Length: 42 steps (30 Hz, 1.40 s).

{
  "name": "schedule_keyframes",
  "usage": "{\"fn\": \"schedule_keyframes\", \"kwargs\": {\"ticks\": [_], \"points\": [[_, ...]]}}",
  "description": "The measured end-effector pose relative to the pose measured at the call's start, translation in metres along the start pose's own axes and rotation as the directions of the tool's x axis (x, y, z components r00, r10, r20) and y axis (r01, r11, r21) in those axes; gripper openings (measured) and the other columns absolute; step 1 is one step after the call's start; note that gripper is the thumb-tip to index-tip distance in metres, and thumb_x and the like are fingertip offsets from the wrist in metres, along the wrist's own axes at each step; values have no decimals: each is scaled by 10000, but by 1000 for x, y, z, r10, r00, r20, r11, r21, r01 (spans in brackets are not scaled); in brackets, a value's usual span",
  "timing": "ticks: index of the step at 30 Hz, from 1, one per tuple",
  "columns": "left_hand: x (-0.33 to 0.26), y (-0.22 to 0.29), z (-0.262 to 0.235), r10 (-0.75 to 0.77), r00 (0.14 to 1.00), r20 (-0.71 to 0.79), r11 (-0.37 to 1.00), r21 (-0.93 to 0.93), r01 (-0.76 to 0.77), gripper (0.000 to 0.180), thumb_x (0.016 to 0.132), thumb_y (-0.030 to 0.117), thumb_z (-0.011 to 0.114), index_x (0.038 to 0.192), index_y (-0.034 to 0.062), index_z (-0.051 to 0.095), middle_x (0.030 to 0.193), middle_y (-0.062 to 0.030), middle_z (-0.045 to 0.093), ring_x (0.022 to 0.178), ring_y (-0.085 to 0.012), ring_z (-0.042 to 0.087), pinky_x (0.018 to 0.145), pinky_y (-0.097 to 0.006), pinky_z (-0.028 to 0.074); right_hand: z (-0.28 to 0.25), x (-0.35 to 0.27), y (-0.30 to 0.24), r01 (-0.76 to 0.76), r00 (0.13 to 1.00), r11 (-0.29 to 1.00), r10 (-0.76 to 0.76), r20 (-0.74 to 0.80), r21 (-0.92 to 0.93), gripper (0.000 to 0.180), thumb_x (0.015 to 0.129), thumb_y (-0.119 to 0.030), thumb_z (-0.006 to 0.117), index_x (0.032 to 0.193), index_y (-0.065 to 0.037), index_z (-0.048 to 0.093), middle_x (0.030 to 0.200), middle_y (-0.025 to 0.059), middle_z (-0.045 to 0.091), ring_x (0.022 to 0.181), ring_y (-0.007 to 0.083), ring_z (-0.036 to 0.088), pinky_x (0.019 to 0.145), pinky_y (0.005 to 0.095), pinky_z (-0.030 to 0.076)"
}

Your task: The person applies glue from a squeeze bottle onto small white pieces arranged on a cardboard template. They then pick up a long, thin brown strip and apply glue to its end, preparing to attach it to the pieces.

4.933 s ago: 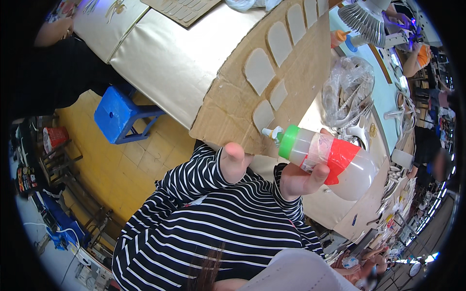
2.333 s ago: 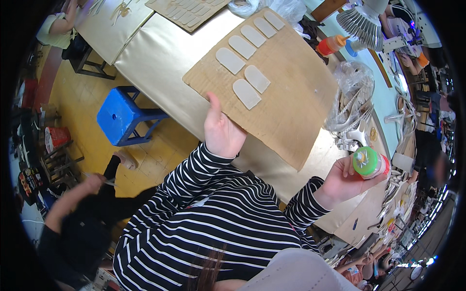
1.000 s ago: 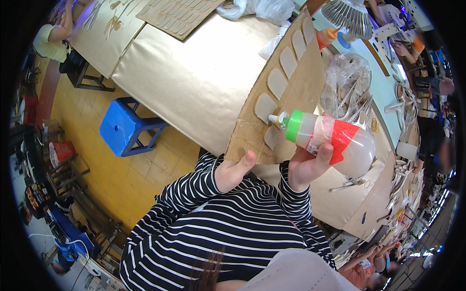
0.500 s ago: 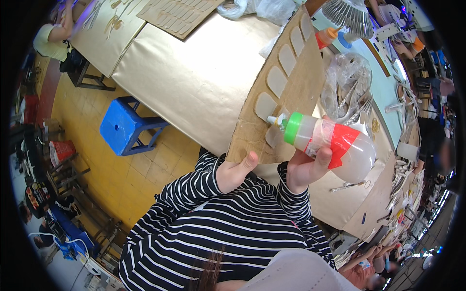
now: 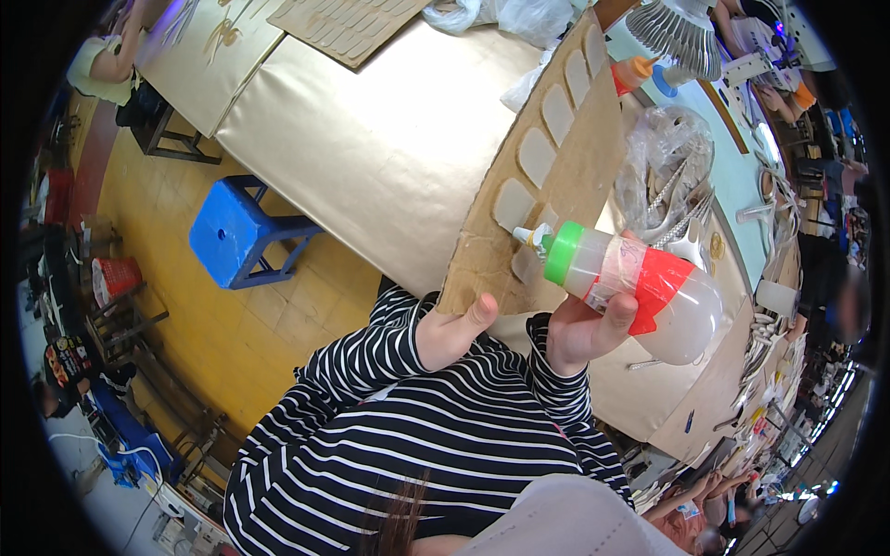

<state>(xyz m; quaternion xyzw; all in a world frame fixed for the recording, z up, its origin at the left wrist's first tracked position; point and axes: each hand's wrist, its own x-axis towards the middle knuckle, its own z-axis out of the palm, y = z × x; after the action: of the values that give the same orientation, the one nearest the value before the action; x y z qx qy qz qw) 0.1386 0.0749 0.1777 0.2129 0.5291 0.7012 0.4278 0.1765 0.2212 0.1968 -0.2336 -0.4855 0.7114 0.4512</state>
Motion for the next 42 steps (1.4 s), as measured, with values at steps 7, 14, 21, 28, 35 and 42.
{"fn": "schedule_keyframes", "kwargs": {"ticks": [7,14,21,28,35,42], "points": [[-1,-1,0,-4,1000,2,1000,-1,4,638,954,459,344,1371,-14,253,1352,-137,382,1253,-234,367,1046,-339,275,-2,4,4,43,999,999,-43,-15,28,740,699,-396,753,1244,-29,413,1190,151,496,1037,240,531,859,390,491],[-2,-1,-2,-2,1000,-11,1000,-14,2,642,951,468,340,1374,-7,251,1357,-132,378,1256,-235,365,1047,-346,275,-3,-3,4,62,998,998,-62,0,-3,752,689,-411,760,1240,-36,412,1169,152,503,1038,253,524,879,397,465],[-3,-2,-3,-6,1000,-10,1000,-11,6,646,949,477,335,1376,0,249,1361,-128,375,1260,-236,362,1047,-353,276,-1,-4,5,86,996,996,-85,36,-25,775,683,-414,767,1250,-30,402,1166,156,504,1046,252,518,875,393,465],[-4,-3,-1,-6,1000,-10,1000,-17,6,650,947,486,331,1379,8,246,1366,-123,372,1263,-237,360,1047,-359,276,4,8,4,57,998,998,-57,8,-34,753,687,-425,763,1230,-15,439,1143,148,529,1010,246,547,852,384,483],[-5,-4,-3,-3,1000,-17,1000,-21,3,655,944,495,326,1382,15,244,1370,-119,369,1266,-238,357,1047,-366,277,10,6,6,103,995,994,-103,-8,-37,747,688,-450,756,1207,1,462,1100,121,554,926,203,577,722,304,509],[-5,-5,-3,-5,1000,-15,1000,-28,5,659,942,504,322,1384,22,242,1375,-114,366,1269,-239,355,1047,-373,277,12,11,2,13,1000,997,-13,-5,-77,743,685,-460,751,1203,-7,470,1099,111,557,960,212,578,754,328,523]]}}
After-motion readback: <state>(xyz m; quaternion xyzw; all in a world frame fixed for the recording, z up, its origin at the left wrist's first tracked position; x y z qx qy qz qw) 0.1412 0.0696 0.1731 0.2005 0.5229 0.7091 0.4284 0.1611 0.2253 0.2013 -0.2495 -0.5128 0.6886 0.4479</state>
